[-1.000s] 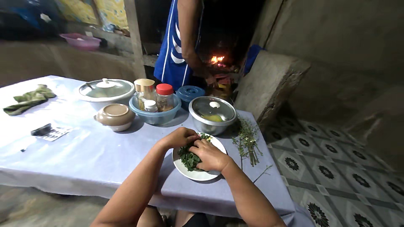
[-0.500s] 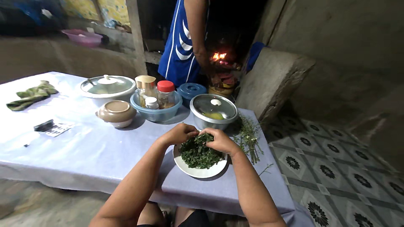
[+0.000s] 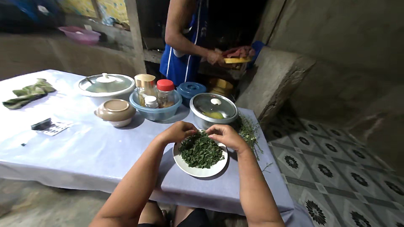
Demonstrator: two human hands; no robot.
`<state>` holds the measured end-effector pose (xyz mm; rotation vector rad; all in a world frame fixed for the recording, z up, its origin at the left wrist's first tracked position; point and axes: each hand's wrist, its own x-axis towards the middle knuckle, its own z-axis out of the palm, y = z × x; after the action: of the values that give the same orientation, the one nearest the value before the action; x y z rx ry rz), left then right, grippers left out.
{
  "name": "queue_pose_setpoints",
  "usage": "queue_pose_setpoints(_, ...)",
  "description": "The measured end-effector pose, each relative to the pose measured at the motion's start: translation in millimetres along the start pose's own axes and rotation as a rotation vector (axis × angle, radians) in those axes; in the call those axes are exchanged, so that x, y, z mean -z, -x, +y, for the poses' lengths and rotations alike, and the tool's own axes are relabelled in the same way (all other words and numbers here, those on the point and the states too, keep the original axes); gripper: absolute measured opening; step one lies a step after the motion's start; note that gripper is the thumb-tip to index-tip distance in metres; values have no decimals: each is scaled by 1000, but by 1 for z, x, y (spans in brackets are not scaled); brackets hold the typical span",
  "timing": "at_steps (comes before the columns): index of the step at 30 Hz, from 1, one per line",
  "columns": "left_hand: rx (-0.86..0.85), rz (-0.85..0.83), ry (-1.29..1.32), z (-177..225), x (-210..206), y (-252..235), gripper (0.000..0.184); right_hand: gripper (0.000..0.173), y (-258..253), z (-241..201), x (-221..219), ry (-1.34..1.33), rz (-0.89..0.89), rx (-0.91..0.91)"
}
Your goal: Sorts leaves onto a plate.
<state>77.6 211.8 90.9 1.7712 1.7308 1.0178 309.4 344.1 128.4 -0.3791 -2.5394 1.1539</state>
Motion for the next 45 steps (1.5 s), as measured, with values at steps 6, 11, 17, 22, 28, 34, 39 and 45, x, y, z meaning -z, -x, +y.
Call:
queue_pose_setpoints(6,46,-11,-6,3,1,1,16,18,0,-5,-3,41,83,-19)
queue_pose_setpoints(11,46,-13,-21,4,0,1,15,11,-2,-6,-11,104,45,8)
queue_pose_setpoints(17,45,-11,-42,4,-1,1,15,13,-3,-4,-10,233,-34,98)
queue_pose_setpoints(22,16,-84,-44,1,6,5,15,15,-2,-2,-2,348,-57,-34)
queue_pose_setpoints(28,8,-165,-33,-7,23,12,10,17,-3,-5,-5,381,-83,-69)
queue_pose_setpoints(34,58,-133,-49,-8,23,12,12,46,-11,0,-34,460,-126,57)
queue_pose_setpoints(39,54,-159,-90,-14,19,7,16,73,-14,3,-55,621,-229,36)
queue_pose_setpoints(45,65,-131,-66,-10,19,9,17,26,-11,-4,-40,565,-224,33)
